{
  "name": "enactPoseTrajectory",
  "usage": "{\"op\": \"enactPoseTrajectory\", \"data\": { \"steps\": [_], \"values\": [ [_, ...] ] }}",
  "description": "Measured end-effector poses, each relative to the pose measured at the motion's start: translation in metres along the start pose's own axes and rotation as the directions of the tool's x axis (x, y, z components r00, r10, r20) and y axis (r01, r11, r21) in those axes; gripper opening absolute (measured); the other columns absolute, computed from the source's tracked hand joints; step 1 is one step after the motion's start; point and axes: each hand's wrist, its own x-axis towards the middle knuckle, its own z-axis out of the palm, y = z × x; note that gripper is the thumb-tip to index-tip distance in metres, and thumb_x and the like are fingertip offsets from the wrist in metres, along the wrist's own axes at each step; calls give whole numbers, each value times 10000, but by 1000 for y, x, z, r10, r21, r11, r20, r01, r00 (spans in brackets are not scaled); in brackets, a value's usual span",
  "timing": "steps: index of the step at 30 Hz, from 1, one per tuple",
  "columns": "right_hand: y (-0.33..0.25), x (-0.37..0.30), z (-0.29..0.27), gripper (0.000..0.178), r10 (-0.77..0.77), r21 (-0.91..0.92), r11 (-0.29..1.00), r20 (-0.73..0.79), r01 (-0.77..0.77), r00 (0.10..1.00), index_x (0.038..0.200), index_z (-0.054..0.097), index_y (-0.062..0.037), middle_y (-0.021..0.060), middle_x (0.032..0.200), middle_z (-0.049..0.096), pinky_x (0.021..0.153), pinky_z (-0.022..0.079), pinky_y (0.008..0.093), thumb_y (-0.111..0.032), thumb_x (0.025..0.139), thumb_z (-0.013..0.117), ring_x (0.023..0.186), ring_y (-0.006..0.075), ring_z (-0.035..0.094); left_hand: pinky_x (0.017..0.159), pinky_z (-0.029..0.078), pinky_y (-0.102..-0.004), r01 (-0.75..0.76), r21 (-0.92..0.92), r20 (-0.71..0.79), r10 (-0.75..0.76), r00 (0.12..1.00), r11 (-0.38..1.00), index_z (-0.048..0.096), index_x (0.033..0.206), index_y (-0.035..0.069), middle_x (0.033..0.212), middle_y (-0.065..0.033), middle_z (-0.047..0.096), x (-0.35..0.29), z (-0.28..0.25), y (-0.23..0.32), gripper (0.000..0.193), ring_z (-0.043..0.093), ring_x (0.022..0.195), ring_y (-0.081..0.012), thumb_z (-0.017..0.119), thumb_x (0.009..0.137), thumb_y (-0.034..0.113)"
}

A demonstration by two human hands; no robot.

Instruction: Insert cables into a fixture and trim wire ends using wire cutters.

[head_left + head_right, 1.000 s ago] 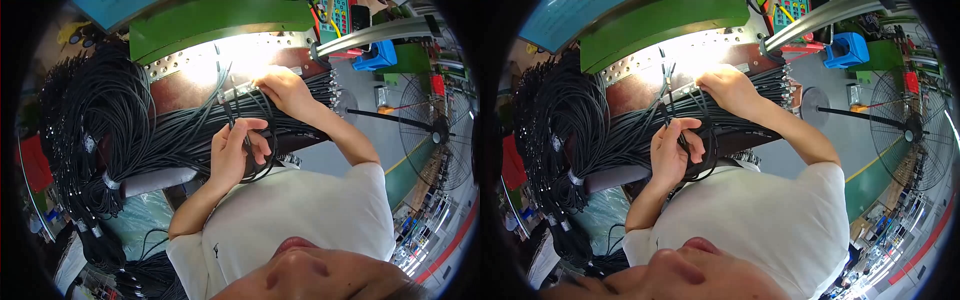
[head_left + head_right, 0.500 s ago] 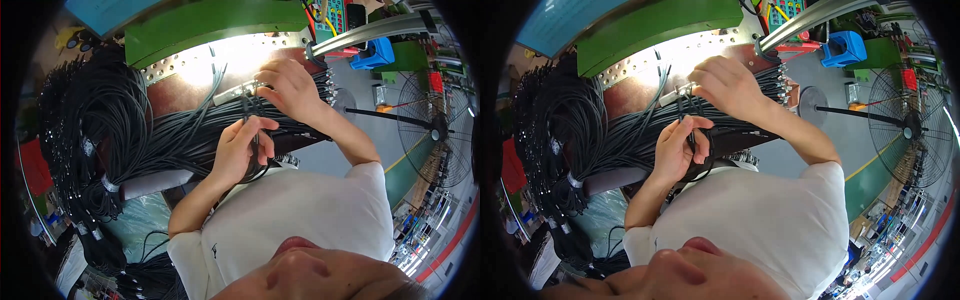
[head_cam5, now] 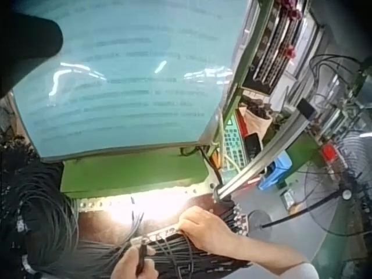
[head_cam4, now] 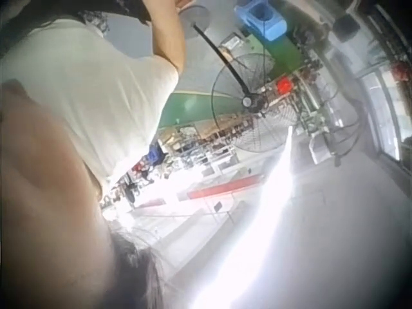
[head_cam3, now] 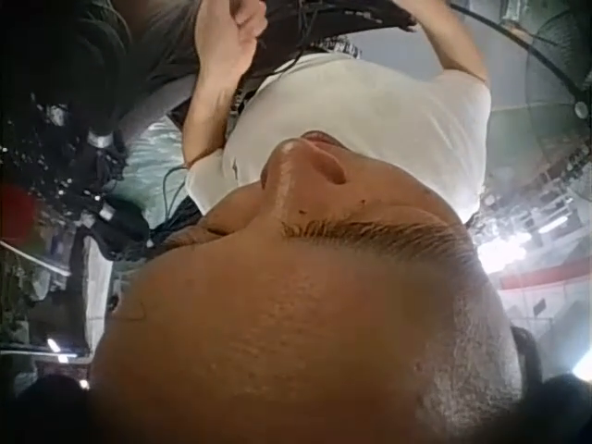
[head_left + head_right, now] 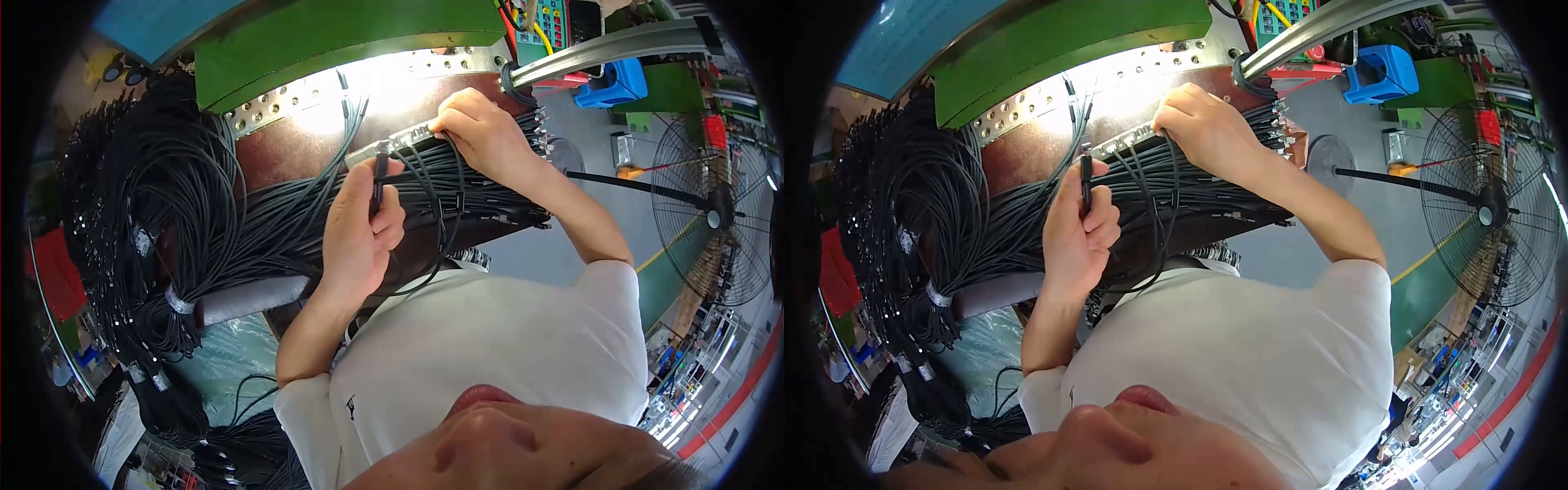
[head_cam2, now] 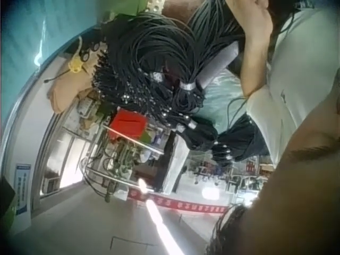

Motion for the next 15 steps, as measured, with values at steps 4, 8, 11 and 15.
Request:
{"op": "enactPoseTrajectory", "data": {
  "steps": [4, 8, 11, 15],
  "values": [
    [9, 2, -11, 197, -37, 61, 998, 87, 32, 996, 892, 607, -66, 65, 883, 554, 734, 468, 343, 1, 710, 647, 854, 258, 550, 404, 162, -190, 72, -58, 102, -66, 993, 996, 537, 1064, 55, 553, 64, 292, 0, 7, 1, 382, 204, 446, -25, 356, 985, 382],
    [-25, 18, -48, 166, -249, -98, 966, -103, 239, 963, 875, 629, -109, 25, 845, 547, 699, 452, 327, -83, 711, 619, 856, 200, 551, 401, 152, -193, 96, 89, 41, -100, 994, 991, 548, 960, 59, 548, 70, 294, 8, 13, -1, 320, 208, 445, -20, 393, 979, 338],
    [-34, 20, -51, 204, -443, -279, 856, 41, 435, 896, 877, 608, -72, 18, 830, 538, 696, 456, 305, -115, 678, 603, 796, 188, 550, 386, 203, -192, 163, 148, 64, -174, 983, 975, 528, 891, 50, 546, 39, 372, 7, 20, 3, 272, 290, 432, -33, 404, 969, 279],
    [-10, 8, -55, 235, -410, -351, 845, 59, 403, 910, 868, 571, -46, 27, 809, 566, 658, 474, 310, -41, 645, 645, 741, 194, 559, 422, 372, -231, -153, 686, 130, 87, 988, 711, 540, 756, 19, 573, -30, 526, -7, 15, 13, 285, 476, 458, -83, 439, 939, 213]
  ]
}}
